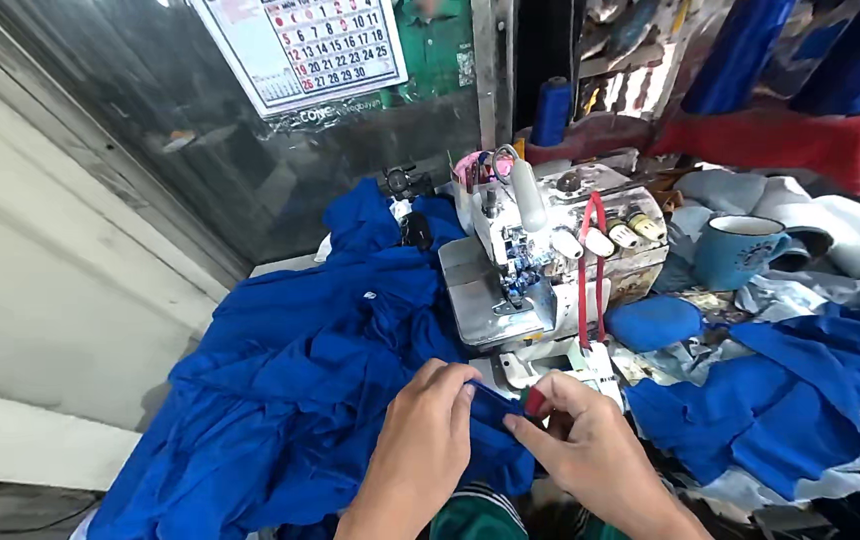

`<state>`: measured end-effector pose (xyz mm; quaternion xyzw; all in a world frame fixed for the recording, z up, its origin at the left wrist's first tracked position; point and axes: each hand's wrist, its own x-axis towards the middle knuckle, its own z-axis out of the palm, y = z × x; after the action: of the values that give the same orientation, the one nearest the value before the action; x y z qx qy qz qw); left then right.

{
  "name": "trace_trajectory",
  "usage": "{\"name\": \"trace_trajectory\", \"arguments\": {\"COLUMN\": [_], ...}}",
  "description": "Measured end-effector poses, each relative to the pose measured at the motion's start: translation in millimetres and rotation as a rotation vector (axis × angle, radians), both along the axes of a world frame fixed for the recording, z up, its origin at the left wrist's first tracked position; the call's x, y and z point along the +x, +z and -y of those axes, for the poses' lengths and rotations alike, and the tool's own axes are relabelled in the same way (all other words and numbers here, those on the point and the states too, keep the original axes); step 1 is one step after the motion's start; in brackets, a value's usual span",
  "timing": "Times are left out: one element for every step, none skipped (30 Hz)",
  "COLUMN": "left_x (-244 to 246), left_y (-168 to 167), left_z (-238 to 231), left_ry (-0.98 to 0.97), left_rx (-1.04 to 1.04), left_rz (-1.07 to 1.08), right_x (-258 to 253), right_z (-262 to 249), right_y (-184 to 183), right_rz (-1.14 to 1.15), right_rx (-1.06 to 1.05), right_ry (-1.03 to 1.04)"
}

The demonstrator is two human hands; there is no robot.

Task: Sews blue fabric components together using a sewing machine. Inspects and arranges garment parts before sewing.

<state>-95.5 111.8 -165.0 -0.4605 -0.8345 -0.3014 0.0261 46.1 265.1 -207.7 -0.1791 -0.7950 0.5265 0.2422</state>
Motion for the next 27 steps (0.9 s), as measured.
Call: {"name": "trace_trajectory", "arguments": {"left_x": [0,1,1,2,2,2,1,0,-1,-2,-3,-4,-4,-4,-2,-1,-1,-3,-7,-14,-20,-25,-31,-37,-46,-56,-66], "left_y": [1,2,3,4,5,5,5,6,6,7,7,7,5,2,-1,-5,-8,-9,-6,4,18,33,44,52,55,53,50], "left_z": [-1,-2,-4,-6,-9,-12,-14,-16,-18,-20,-22,-23,-25,-26,-27,-29,-30,-30,-31,-32,-36,-43,-54,-68,-82,-93,-100], "left_ry": [0.0,0.003,0.009,0.014,0.017,0.018,0.018,0.018,0.016,0.017,0.023,0.034,0.049,0.067,0.085,0.1,0.116,0.122,0.11,0.081,0.043,0.01,-0.014,-0.021,-0.02,-0.018,-0.015], "left_rx": [0.019,0.043,0.062,0.079,0.094,0.108,0.12,0.131,0.146,0.156,0.155,0.141,0.106,0.057,-0.001,-0.058,-0.108,-0.133,-0.116,-0.059,0.007,0.061,0.09,0.075,0.009,-0.104,-0.22], "left_rz": [0.001,0.0,0.004,0.014,0.029,0.046,0.071,0.101,0.136,0.167,0.189,0.194,0.178,0.142,0.097,0.056,0.02,-0.005,-0.012,0.0,0.018,0.019,-0.002,-0.04,-0.077,-0.082,-0.07], "right_x": [1,1,2,2,3,4,4,5,6,6,6,6,6,5,4,3,1,-1,-2,-4,-5,-7,-12,-18,-25,-30,-33], "right_z": [-2,-3,-6,-8,-11,-14,-16,-18,-19,-20,-21,-23,-24,-25,-25,-26,-26,-28,-31,-36,-42,-48,-55,-61,-67,-70,-71], "right_y": [0,-1,-2,-2,-3,-5,-6,-7,-6,-6,-6,-6,-6,-6,-7,-8,-9,-8,-4,3,13,22,30,34,33,28,22], "right_rz": [0.003,0.001,0.005,0.012,0.023,0.033,0.041,0.047,0.049,0.055,0.065,0.075,0.083,0.092,0.098,0.1,0.103,0.1,0.087,0.058,0.021,-0.013,-0.04,-0.048,-0.05,-0.042,-0.033], "right_rx": [-0.012,-0.023,-0.031,-0.031,-0.024,-0.008,0.012,0.025,0.024,0.012,-0.005,-0.03,-0.062,-0.086,-0.097,-0.109,-0.121,-0.142,-0.169,-0.194,-0.224,-0.263,-0.313,-0.359,-0.405,-0.455,-0.498], "right_ry": [0.018,0.029,0.037,0.041,0.047,0.047,0.043,0.043,0.047,0.051,0.059,0.069,0.081,0.091,0.097,0.1,0.105,0.114,0.122,0.121,0.11,0.094,0.077,0.067,0.059,0.061,0.063]}}
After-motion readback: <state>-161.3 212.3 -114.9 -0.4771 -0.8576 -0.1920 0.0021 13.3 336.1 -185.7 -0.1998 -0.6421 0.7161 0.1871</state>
